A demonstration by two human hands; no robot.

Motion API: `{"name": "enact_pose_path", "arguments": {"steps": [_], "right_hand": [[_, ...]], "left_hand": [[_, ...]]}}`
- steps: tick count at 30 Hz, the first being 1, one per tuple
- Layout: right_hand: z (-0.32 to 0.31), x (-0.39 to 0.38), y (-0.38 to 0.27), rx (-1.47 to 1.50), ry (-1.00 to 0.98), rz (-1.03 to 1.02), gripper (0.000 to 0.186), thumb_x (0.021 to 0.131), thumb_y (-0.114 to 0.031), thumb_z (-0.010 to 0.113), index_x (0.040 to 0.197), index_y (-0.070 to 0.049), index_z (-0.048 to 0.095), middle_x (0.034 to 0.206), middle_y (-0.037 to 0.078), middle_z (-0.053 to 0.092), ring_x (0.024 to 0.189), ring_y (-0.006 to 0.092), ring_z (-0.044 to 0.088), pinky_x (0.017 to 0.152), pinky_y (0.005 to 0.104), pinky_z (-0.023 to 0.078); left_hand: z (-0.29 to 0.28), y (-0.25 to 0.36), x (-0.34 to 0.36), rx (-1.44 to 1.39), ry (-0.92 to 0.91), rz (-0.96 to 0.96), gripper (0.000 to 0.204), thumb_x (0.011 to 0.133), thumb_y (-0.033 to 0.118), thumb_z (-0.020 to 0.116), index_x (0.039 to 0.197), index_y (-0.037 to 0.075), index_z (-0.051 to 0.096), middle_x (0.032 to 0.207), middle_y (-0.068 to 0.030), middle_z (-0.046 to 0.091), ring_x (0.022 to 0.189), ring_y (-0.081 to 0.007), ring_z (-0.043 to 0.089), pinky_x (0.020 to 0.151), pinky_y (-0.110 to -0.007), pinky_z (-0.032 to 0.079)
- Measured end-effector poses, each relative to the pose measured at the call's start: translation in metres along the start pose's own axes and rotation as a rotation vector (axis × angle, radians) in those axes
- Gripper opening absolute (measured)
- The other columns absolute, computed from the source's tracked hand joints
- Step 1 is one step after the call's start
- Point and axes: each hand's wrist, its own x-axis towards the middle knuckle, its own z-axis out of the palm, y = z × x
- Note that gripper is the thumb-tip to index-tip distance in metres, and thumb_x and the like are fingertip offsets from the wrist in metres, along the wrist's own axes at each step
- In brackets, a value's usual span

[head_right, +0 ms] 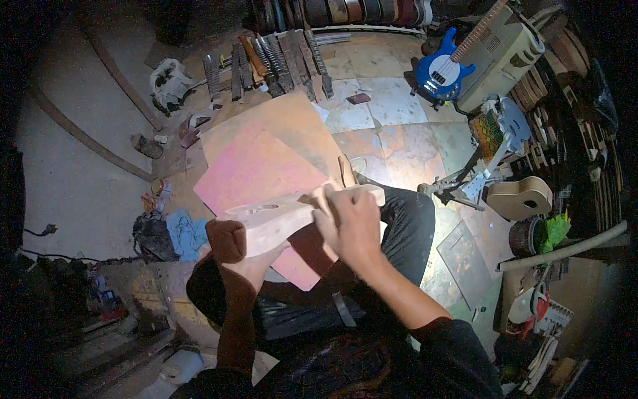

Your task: The person sands a wooden guitar body by hand using a sanding block, rubbing it over the front surface and along the edges.

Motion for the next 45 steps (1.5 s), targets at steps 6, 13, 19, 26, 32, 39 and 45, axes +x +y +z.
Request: {"name": "enact_pose_path", "arguments": {"steps": [6,13,19,26,32,39,45], "right_hand": [[0.003,-0.009,0.122,0.342,0.148,0.558,0.040,0.098,-0.027,0.074,0.125,0.001,0.065,0.106,0.020,0.073,0.093,0.0252,0.070,0.085,0.0361,0.055],[0.002,-0.027,0.163,1.103,-0.095,1.086,0.043,0.103,-0.040,0.060,0.133,-0.009,0.058,0.115,0.012,0.068,0.094,0.0254,0.072,0.072,0.0473,0.064],[-0.012,-0.050,0.145,1.371,-0.097,1.115,0.044,0.103,-0.037,0.061,0.137,-0.010,0.056,0.125,0.012,0.068,0.103,0.0277,0.072,0.081,0.0486,0.065],[0.028,-0.040,0.157,1.426,-0.168,0.959,0.050,0.102,-0.039,0.065,0.140,-0.011,0.053,0.129,0.010,0.063,0.109,0.0214,0.067,0.089,0.0409,0.063],[0.129,0.021,0.214,1.642,-0.199,1.097,0.051,0.103,-0.048,0.060,0.125,-0.002,0.060,0.099,0.013,0.069,0.083,0.0253,0.071,0.074,0.0397,0.062],[0.167,0.021,0.219,1.584,-0.272,1.121,0.050,0.101,-0.048,0.060,0.126,-0.004,0.059,0.087,0.010,0.065,0.073,0.0254,0.067,0.065,0.0403,0.058],[0.171,0.022,0.207,0.839,-0.081,0.883,0.036,0.098,-0.021,0.071,0.126,-0.002,0.061,0.115,0.010,0.070,0.104,0.0179,0.066,0.094,0.0339,0.053]], "left_hand": [[0.004,-0.004,-0.003,0.074,0.013,0.045,0.080,0.053,0.021,0.105,0.108,0.005,0.049,0.108,-0.0112,0.047,0.099,-0.0272,0.052,0.087,-0.042,0.046],[0.001,-0.024,-0.046,-0.513,0.330,-0.336,0.096,0.087,0.053,0.085,0.153,0.005,0.034,0.144,-0.0171,0.042,0.132,-0.0312,0.052,0.114,-0.048,0.044],[-0.037,-0.033,-0.088,-1.269,0.333,-1.090,0.065,0.098,0.036,0.072,0.151,0.009,0.045,0.148,-0.0164,0.053,0.137,-0.0408,0.056,0.112,-0.056,0.051],[-0.025,-0.045,-0.109,-1.328,0.430,-0.948,0.098,0.068,0.009,0.061,0.162,0.016,0.033,0.150,-0.0168,0.049,0.140,-0.0416,0.050,0.114,-0.061,0.048],[0.042,-0.155,-0.093,-1.554,0.360,-0.736,0.098,0.072,0.003,0.053,0.165,0.022,0.029,0.147,-0.0115,0.052,0.124,-0.0307,0.060,0.104,-0.050,0.056],[0.086,-0.218,-0.122,-1.421,0.494,-0.819,0.074,0.090,0.000,0.050,0.161,0.018,0.038,0.137,-0.0069,0.062,0.107,-0.0213,0.067,0.096,-0.037,0.057],[0.089,-0.189,-0.100,-0.879,0.442,-0.976,0.056,0.100,0.004,0.062,0.154,0.009,0.048,0.133,-0.0063,0.066,0.119,-0.0193,0.064,0.103,-0.035,0.051]]}}
